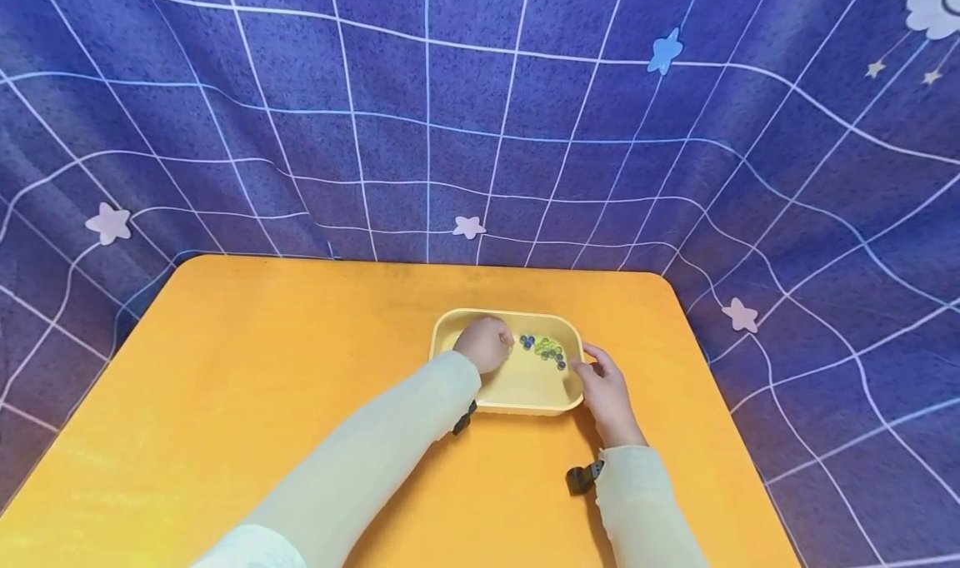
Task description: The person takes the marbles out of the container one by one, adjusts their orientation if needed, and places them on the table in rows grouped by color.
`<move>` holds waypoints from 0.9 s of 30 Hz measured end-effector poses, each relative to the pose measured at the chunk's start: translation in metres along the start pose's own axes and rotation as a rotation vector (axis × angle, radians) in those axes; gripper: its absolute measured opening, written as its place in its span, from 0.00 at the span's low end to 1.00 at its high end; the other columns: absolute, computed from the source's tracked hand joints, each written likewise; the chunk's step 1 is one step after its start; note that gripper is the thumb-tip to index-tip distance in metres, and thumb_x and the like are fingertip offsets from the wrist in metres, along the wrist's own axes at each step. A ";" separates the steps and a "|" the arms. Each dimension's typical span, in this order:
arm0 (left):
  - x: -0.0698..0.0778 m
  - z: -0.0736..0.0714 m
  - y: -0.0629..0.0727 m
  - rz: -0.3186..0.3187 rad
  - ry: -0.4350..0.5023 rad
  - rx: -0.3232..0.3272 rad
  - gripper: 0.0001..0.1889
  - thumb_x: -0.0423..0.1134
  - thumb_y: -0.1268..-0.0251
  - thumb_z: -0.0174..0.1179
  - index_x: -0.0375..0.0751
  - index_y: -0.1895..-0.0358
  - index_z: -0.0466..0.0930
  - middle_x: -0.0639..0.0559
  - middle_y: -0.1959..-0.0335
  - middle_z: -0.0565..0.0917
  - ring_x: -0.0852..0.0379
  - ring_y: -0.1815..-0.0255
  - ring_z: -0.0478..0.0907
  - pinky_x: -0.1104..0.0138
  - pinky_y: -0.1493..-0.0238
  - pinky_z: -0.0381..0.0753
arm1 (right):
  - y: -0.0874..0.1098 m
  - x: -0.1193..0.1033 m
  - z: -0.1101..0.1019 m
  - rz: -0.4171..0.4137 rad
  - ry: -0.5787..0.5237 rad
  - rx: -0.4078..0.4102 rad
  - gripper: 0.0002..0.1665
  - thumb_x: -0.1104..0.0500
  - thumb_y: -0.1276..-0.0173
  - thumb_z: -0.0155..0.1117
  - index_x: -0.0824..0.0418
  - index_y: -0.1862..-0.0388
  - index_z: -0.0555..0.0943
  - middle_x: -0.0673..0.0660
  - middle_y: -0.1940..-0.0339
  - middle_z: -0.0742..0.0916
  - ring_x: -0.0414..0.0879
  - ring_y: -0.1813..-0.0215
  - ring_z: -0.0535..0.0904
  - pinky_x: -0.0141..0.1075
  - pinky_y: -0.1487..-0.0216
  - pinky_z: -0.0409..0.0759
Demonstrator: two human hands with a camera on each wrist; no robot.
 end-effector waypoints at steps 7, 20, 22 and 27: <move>0.004 0.000 0.001 0.026 -0.075 -0.017 0.08 0.30 0.32 0.65 0.50 0.62 0.89 0.59 0.57 0.87 0.56 0.53 0.82 0.65 0.50 0.81 | -0.002 0.001 -0.001 0.002 -0.014 -0.001 0.29 0.51 0.19 0.59 0.54 0.23 0.71 0.63 0.47 0.75 0.52 0.50 0.76 0.31 0.56 0.81; 0.009 -0.004 0.010 0.058 0.016 -0.020 0.03 0.33 0.29 0.65 0.45 0.59 0.87 0.57 0.60 0.85 0.56 0.56 0.80 0.65 0.50 0.80 | 0.000 0.000 0.000 0.004 -0.023 -0.009 0.30 0.51 0.19 0.58 0.54 0.22 0.69 0.64 0.45 0.76 0.53 0.48 0.77 0.32 0.54 0.82; 0.011 -0.006 0.013 0.069 0.027 -0.024 0.03 0.34 0.28 0.64 0.45 0.60 0.87 0.57 0.60 0.84 0.57 0.58 0.79 0.65 0.51 0.80 | 0.000 0.000 0.001 0.007 -0.021 -0.012 0.30 0.50 0.19 0.58 0.54 0.22 0.68 0.64 0.44 0.75 0.53 0.47 0.76 0.32 0.54 0.81; 0.017 -0.013 0.024 0.060 0.077 -0.037 0.05 0.34 0.26 0.63 0.46 0.58 0.88 0.58 0.55 0.85 0.56 0.54 0.80 0.62 0.52 0.81 | 0.002 0.001 0.002 0.005 -0.009 -0.017 0.31 0.50 0.18 0.57 0.55 0.21 0.66 0.64 0.42 0.75 0.52 0.46 0.76 0.32 0.53 0.81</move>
Point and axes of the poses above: each hand's wrist, its own y-axis away from the middle knuckle, its own z-axis out of the palm, x = y × z, the point moved 5 cm from there along -y, towards the middle knuckle
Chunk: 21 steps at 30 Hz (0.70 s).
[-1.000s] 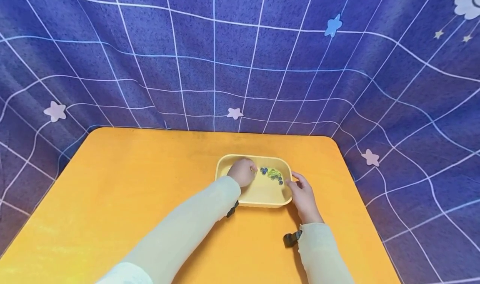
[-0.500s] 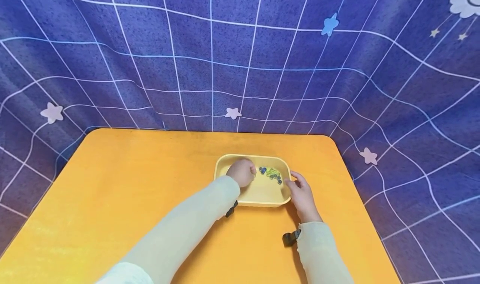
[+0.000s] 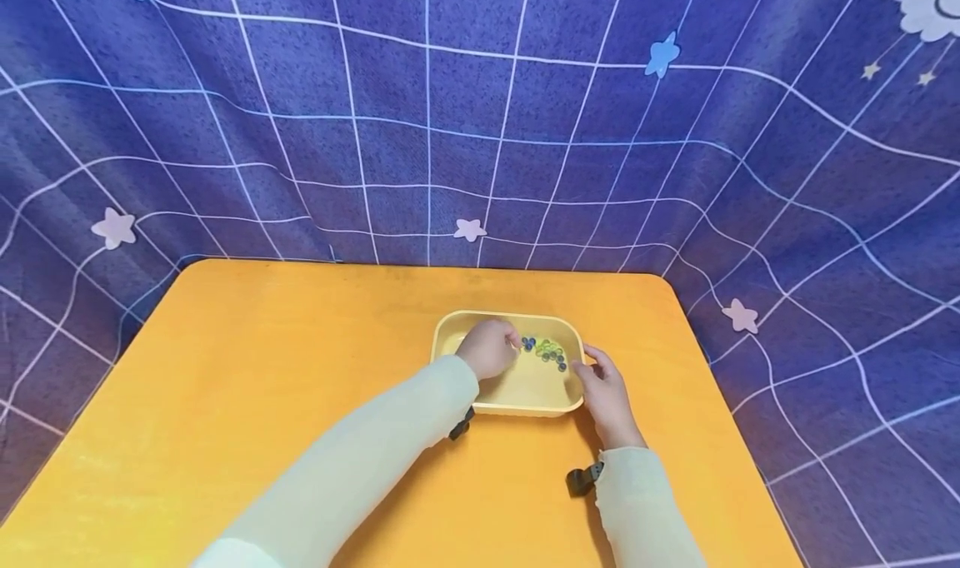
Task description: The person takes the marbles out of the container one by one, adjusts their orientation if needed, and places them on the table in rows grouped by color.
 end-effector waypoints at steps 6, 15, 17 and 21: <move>0.008 -0.010 0.011 0.027 0.040 0.013 0.04 0.34 0.27 0.65 0.45 0.57 0.88 0.58 0.54 0.86 0.58 0.55 0.81 0.64 0.53 0.80 | -0.001 0.001 0.001 -0.022 -0.018 0.020 0.28 0.52 0.18 0.56 0.56 0.23 0.69 0.64 0.47 0.76 0.51 0.52 0.79 0.33 0.56 0.83; 0.005 -0.033 0.032 0.115 0.167 -0.002 0.03 0.37 0.27 0.65 0.46 0.58 0.88 0.63 0.60 0.86 0.61 0.60 0.79 0.64 0.54 0.79 | 0.002 0.002 0.000 -0.016 -0.005 0.009 0.30 0.51 0.18 0.56 0.56 0.22 0.68 0.63 0.48 0.76 0.52 0.52 0.78 0.33 0.57 0.81; 0.003 -0.040 0.037 0.137 0.171 0.005 0.04 0.37 0.27 0.64 0.47 0.57 0.88 0.62 0.63 0.85 0.61 0.59 0.79 0.64 0.53 0.79 | 0.002 0.002 0.000 -0.016 -0.010 0.004 0.30 0.51 0.18 0.56 0.56 0.21 0.67 0.64 0.47 0.76 0.52 0.52 0.78 0.33 0.58 0.82; -0.002 -0.053 0.048 0.189 0.184 0.028 0.04 0.37 0.28 0.65 0.46 0.57 0.88 0.61 0.66 0.84 0.61 0.61 0.79 0.64 0.54 0.79 | 0.002 -0.001 0.000 -0.024 -0.015 0.000 0.30 0.51 0.18 0.57 0.56 0.22 0.68 0.64 0.48 0.77 0.52 0.54 0.80 0.35 0.59 0.83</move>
Point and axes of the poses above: each hand's wrist, its own y-axis away from the middle knuckle, its own z-axis out of the palm, x = y × z, the point moved 5 cm from there along -y, towards the middle knuckle
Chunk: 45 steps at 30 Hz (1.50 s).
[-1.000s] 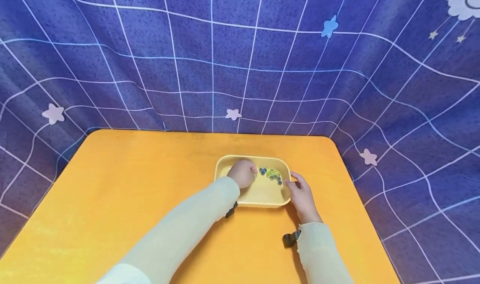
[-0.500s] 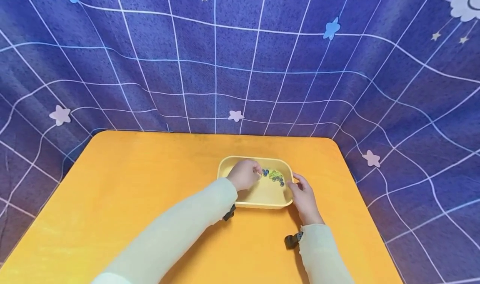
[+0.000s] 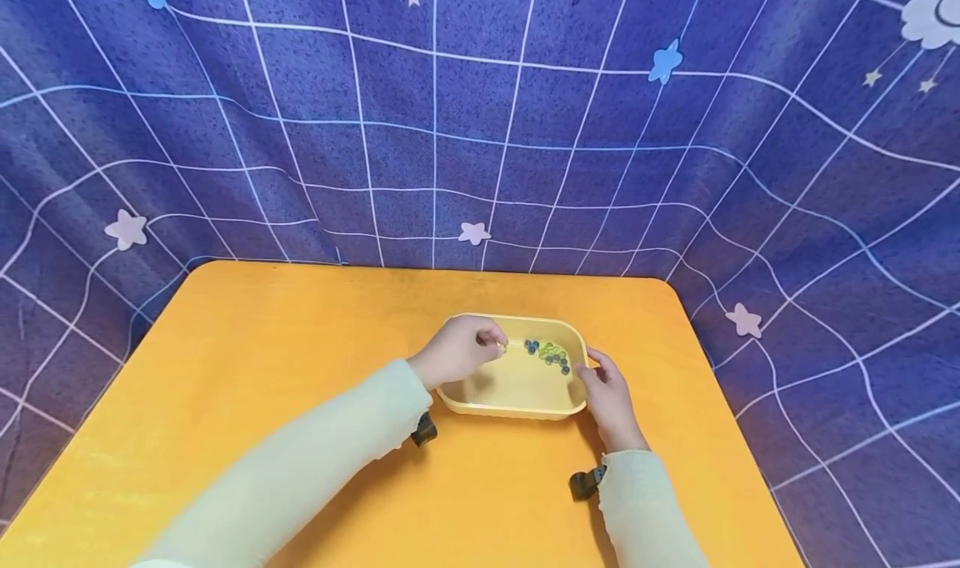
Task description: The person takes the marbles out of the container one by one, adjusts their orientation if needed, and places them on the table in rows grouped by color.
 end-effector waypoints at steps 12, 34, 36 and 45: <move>-0.015 -0.040 0.034 0.047 0.056 0.036 0.05 0.38 0.28 0.66 0.44 0.54 0.88 0.58 0.64 0.84 0.57 0.59 0.78 0.61 0.52 0.80 | -0.001 0.001 0.000 -0.011 -0.013 0.022 0.27 0.53 0.18 0.57 0.56 0.24 0.71 0.64 0.50 0.77 0.50 0.56 0.80 0.33 0.60 0.83; -0.113 -0.143 0.132 -0.039 -0.019 0.315 0.08 0.41 0.26 0.66 0.48 0.50 0.88 0.57 0.56 0.88 0.55 0.57 0.80 0.62 0.54 0.80 | -0.002 0.000 0.004 0.008 0.002 -0.007 0.30 0.51 0.17 0.56 0.55 0.21 0.67 0.65 0.45 0.77 0.54 0.48 0.79 0.34 0.54 0.83; -0.117 -0.151 0.137 -0.049 -0.037 0.339 0.08 0.42 0.26 0.65 0.47 0.49 0.87 0.56 0.56 0.88 0.54 0.57 0.80 0.63 0.54 0.79 | -0.002 0.000 0.004 0.005 0.003 -0.007 0.30 0.51 0.18 0.56 0.55 0.21 0.67 0.65 0.46 0.77 0.53 0.50 0.79 0.34 0.55 0.83; -0.127 -0.156 0.141 -0.062 -0.051 0.357 0.09 0.42 0.25 0.64 0.46 0.49 0.87 0.54 0.56 0.88 0.53 0.56 0.80 0.63 0.54 0.78 | -0.001 0.001 0.000 0.007 0.012 0.002 0.30 0.49 0.18 0.56 0.55 0.22 0.68 0.65 0.45 0.77 0.53 0.50 0.79 0.33 0.55 0.83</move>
Point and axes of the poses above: each hand's wrist, its own y-axis away from the middle knuckle, its own z-axis out of the palm, x = y × z, the point moved 5 cm from there along -y, towards the middle knuckle
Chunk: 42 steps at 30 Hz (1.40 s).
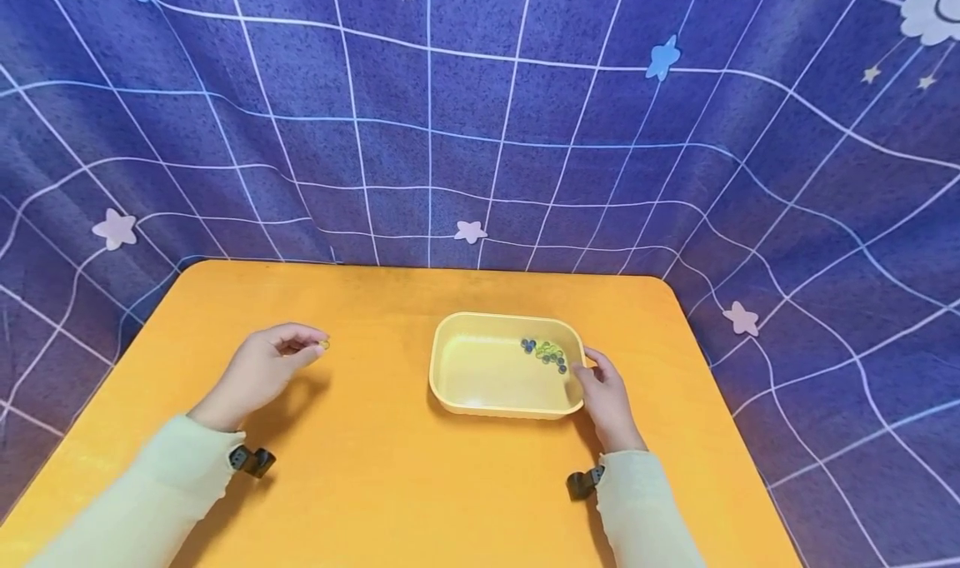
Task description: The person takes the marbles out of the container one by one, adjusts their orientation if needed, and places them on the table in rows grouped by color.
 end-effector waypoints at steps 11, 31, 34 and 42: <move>0.004 0.038 0.000 0.010 0.092 -0.040 0.08 0.38 0.26 0.65 0.47 0.49 0.87 0.56 0.56 0.88 0.54 0.57 0.81 0.58 0.54 0.81 | 0.000 0.001 0.000 0.014 0.008 -0.002 0.29 0.50 0.17 0.55 0.54 0.22 0.68 0.65 0.45 0.76 0.54 0.49 0.79 0.34 0.55 0.83; 0.015 0.089 -0.026 -0.017 0.194 -0.095 0.10 0.37 0.27 0.66 0.40 0.47 0.87 0.55 0.56 0.88 0.54 0.57 0.81 0.57 0.54 0.82 | 0.000 0.000 -0.001 0.011 -0.001 -0.001 0.30 0.50 0.18 0.56 0.54 0.21 0.67 0.65 0.44 0.76 0.52 0.48 0.78 0.33 0.54 0.83; 0.014 0.097 -0.031 -0.021 0.196 -0.107 0.11 0.36 0.28 0.66 0.39 0.47 0.87 0.55 0.57 0.88 0.54 0.58 0.81 0.58 0.54 0.82 | 0.000 0.000 0.000 0.007 -0.001 -0.007 0.31 0.49 0.18 0.56 0.55 0.20 0.66 0.65 0.44 0.76 0.52 0.48 0.78 0.33 0.54 0.83; 0.002 0.119 -0.041 -0.047 0.130 -0.129 0.07 0.37 0.28 0.66 0.42 0.51 0.88 0.58 0.59 0.87 0.56 0.58 0.81 0.59 0.53 0.81 | 0.000 0.001 -0.001 0.002 -0.007 -0.002 0.30 0.49 0.18 0.56 0.54 0.22 0.68 0.65 0.45 0.76 0.52 0.49 0.79 0.33 0.54 0.83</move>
Point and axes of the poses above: each hand's wrist, its own y-axis away from the middle knuckle, its own z-axis out of the palm, x = y × z, the point moved 5 cm from there along -y, towards the middle knuckle
